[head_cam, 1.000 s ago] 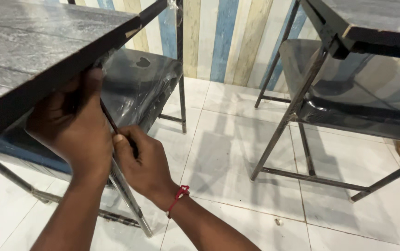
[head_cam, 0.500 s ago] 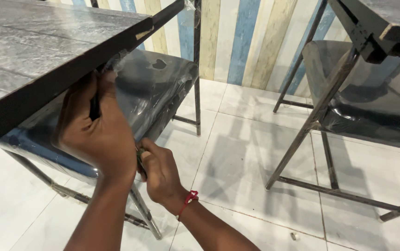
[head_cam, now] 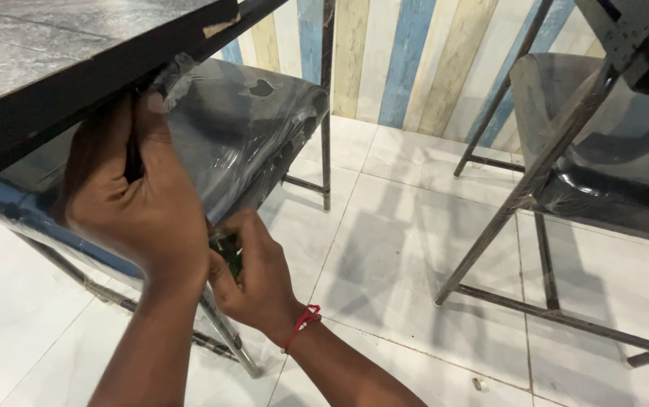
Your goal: The person uses a screwdriver to attach a plastic-wrapped chair back to a metal frame, then places a gray tabletop onto the frame and secures it with screws. The person works on one chair at a time in a room with multiple similar chairs.
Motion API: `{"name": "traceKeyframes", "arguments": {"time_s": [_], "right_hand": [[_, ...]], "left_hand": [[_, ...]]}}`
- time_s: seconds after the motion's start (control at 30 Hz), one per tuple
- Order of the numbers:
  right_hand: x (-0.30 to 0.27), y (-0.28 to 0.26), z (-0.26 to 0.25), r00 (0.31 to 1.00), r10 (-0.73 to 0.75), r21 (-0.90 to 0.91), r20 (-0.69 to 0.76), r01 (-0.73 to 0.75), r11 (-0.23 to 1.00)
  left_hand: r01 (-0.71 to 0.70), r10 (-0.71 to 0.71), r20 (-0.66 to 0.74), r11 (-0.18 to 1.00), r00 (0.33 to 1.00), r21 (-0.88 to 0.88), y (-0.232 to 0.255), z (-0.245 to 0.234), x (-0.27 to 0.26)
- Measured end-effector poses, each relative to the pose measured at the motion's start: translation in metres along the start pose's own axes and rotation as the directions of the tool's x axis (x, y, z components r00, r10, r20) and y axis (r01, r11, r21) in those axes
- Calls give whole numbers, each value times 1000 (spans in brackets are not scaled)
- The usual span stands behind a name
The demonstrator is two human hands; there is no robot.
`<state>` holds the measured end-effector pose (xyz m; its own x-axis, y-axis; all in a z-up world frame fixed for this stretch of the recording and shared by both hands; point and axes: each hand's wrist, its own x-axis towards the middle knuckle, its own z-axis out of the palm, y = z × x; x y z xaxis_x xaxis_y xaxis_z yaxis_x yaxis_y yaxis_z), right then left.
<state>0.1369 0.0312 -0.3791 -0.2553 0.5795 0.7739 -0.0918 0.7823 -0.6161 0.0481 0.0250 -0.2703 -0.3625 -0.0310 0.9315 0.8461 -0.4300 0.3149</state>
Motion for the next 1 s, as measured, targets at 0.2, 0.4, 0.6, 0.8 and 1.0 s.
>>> {"name": "traceKeyframes", "arguments": {"time_s": [0.2,0.4,0.6,0.8,1.0], "right_hand": [[3,6,-4,935,270,397,228,-343,852],[-1,8,-15,906,285,578,312,-419,700],[-4,2,-17,984,174,122,22,-176,977],[-4,0,-20,986,-53,-134,-161,31,991],[9,3,-31,958,-238,-372,-163,164,914]], "left_hand": [[-116,115,25,992,993,50,-6,-1,-2],[-162,161,22,985,987,52,-6,0,-4],[-238,238,21,959,971,155,-12,-3,-12],[-110,112,11,951,994,289,-20,1,-17],[-292,303,-8,923,953,250,-20,7,-17]]}}
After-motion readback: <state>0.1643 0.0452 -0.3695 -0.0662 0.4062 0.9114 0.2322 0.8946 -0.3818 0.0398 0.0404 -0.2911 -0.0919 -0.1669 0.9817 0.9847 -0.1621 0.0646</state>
